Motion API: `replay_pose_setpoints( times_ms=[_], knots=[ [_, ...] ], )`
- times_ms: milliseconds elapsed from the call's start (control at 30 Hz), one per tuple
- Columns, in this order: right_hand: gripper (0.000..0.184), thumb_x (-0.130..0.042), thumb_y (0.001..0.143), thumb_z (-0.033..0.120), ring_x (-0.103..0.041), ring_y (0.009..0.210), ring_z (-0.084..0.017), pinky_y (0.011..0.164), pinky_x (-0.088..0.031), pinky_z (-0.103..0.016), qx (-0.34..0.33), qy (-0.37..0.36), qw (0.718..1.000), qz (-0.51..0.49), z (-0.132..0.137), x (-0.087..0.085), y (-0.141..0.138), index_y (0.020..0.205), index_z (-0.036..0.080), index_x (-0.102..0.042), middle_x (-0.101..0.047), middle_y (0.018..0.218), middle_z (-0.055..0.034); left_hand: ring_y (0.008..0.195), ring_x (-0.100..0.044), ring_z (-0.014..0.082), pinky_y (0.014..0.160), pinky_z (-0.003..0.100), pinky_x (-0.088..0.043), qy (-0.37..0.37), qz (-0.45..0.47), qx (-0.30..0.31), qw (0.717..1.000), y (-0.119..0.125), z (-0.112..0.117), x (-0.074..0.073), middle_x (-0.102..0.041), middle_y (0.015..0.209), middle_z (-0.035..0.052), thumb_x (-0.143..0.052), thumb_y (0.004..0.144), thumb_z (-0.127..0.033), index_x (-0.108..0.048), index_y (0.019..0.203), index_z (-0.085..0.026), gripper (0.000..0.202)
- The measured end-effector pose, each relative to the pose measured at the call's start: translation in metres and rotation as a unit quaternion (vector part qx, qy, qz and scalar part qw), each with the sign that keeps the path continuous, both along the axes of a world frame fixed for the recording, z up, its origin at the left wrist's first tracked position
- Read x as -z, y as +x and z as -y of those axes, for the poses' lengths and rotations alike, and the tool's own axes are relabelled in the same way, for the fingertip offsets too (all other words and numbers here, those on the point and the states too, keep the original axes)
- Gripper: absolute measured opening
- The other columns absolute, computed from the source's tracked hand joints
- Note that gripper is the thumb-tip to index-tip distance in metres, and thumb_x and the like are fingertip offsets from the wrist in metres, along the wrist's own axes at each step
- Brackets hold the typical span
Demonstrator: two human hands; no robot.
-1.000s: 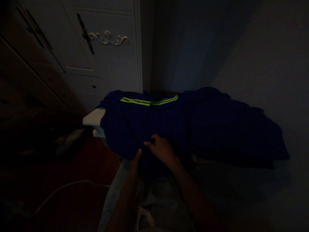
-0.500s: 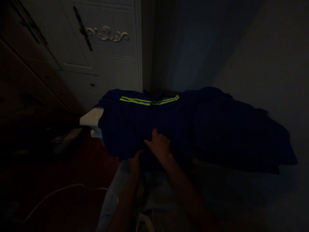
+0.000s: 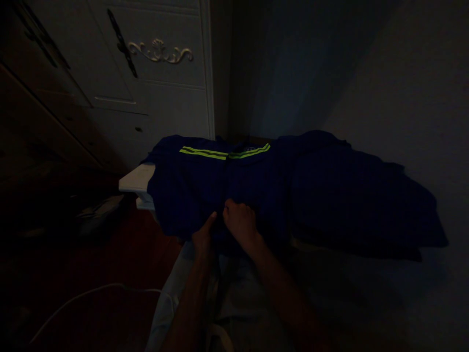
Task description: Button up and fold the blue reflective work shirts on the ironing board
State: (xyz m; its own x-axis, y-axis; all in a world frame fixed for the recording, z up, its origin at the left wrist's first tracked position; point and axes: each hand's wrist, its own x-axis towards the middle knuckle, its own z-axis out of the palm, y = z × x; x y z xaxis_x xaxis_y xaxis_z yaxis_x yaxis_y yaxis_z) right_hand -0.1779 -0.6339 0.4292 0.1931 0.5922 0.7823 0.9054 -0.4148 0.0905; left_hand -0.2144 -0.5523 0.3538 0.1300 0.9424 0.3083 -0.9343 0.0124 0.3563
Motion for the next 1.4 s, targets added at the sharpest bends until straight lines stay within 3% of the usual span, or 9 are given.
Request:
replay_pose_setpoints(
  times_ms=[100, 233, 333, 467, 600, 833, 1033, 1233, 1400],
  knots=[
    [0.021, -0.051, 0.089, 0.029, -0.068, 0.080, -0.019, 0.073, -0.048, -0.028, -0.158, 0.061, 0.982, -0.078, 0.001, -0.003, 0.015, 0.093, 0.021, -0.070, -0.073, 0.085, -0.0050, 0.121, -0.059, 0.0241, 0.105, 0.042, -0.048, 0.000, -0.022, -0.045, 0.999, 0.006, -0.004, 0.002, -0.057, 0.138, 0.0110, -0.082, 0.067, -0.015, -0.055, 0.131, -0.016, 0.070],
    [0.028, -0.063, 0.076, 0.042, -0.061, 0.063, -0.015, 0.059, -0.046, -0.027, -0.324, 0.108, 0.906, -0.252, 0.001, -0.006, 0.033, 0.087, 0.017, -0.071, -0.070, 0.080, -0.0031, 0.127, -0.054, 0.0225, 0.111, 0.040, -0.042, 0.014, -0.032, -0.122, 0.992, 0.012, -0.002, -0.001, -0.053, 0.142, 0.0092, -0.083, 0.067, -0.021, -0.053, 0.133, -0.018, 0.072],
    [0.036, -0.068, 0.070, 0.047, -0.053, 0.055, -0.012, 0.054, -0.043, -0.026, -0.358, 0.093, 0.875, -0.314, 0.003, -0.010, 0.038, 0.086, 0.016, -0.071, -0.067, 0.073, -0.0018, 0.129, -0.051, 0.0225, 0.114, 0.039, -0.037, 0.033, -0.039, -0.166, 0.985, 0.010, 0.004, -0.007, -0.052, 0.143, 0.0100, -0.083, 0.069, -0.029, -0.052, 0.133, -0.017, 0.072],
    [0.026, -0.068, 0.069, 0.041, -0.054, 0.062, -0.012, 0.057, -0.042, -0.025, -0.381, 0.040, 0.883, -0.271, 0.015, -0.018, 0.039, 0.079, 0.017, -0.070, -0.064, 0.074, -0.0015, 0.136, -0.044, 0.0214, 0.118, 0.037, -0.029, 0.032, -0.044, -0.251, 0.966, 0.003, 0.004, -0.012, -0.047, 0.148, 0.0096, -0.079, 0.074, -0.035, -0.050, 0.135, -0.017, 0.070],
    [0.024, -0.067, 0.073, 0.039, -0.052, 0.058, -0.010, 0.057, -0.042, -0.024, -0.406, -0.002, 0.868, -0.285, 0.025, -0.026, 0.041, 0.081, 0.017, -0.066, -0.059, 0.066, 0.0014, 0.136, -0.044, 0.0244, 0.120, 0.038, -0.025, 0.026, -0.110, -0.265, 0.958, 0.001, 0.001, -0.013, -0.057, 0.138, 0.0109, -0.078, 0.073, -0.030, -0.059, 0.123, -0.015, 0.055],
    [0.028, -0.068, 0.072, 0.042, -0.054, 0.056, -0.010, 0.056, -0.044, -0.024, -0.429, 0.023, 0.844, -0.320, 0.012, -0.022, 0.043, 0.085, 0.017, -0.063, -0.061, 0.066, 0.0020, 0.127, -0.054, 0.0231, 0.114, 0.039, -0.036, 0.117, -0.082, -0.156, 0.977, 0.006, 0.000, -0.014, -0.061, 0.132, 0.0073, -0.081, 0.070, -0.025, -0.063, 0.117, -0.019, 0.050],
    [0.034, -0.066, 0.076, 0.046, -0.064, 0.073, -0.016, 0.064, -0.053, -0.028, -0.415, 0.117, 0.857, -0.281, -0.001, -0.009, 0.044, 0.093, 0.017, -0.066, -0.068, 0.084, -0.0037, 0.110, -0.066, 0.0260, 0.099, 0.045, -0.052, 0.086, -0.042, 0.013, 0.995, -0.001, 0.002, -0.015, -0.069, 0.119, 0.0092, -0.079, 0.070, -0.017, -0.064, 0.117, -0.017, 0.050],
    [0.040, -0.051, 0.086, 0.020, -0.060, 0.110, -0.018, 0.099, -0.047, -0.036, -0.385, 0.122, 0.909, -0.103, 0.011, -0.007, 0.043, 0.126, 0.021, -0.060, -0.063, 0.120, -0.0087, 0.113, -0.064, 0.0278, 0.100, 0.044, -0.052, 0.085, -0.025, 0.032, 0.996, -0.010, 0.013, -0.023, -0.066, 0.125, 0.0101, -0.088, 0.058, -0.017, -0.065, 0.117, -0.016, 0.063],
    [0.068, -0.041, 0.075, -0.003, -0.031, 0.142, -0.021, 0.111, -0.033, -0.048, -0.355, 0.013, 0.926, 0.125, 0.020, -0.024, 0.049, 0.135, 0.026, -0.054, -0.036, 0.152, -0.0084, 0.112, -0.064, 0.0287, 0.099, 0.045, -0.052, 0.151, 0.002, 0.126, 0.980, -0.022, 0.012, -0.023, -0.067, 0.124, 0.0098, -0.084, 0.058, -0.011, -0.065, 0.119, -0.017, 0.064]
  ],
)
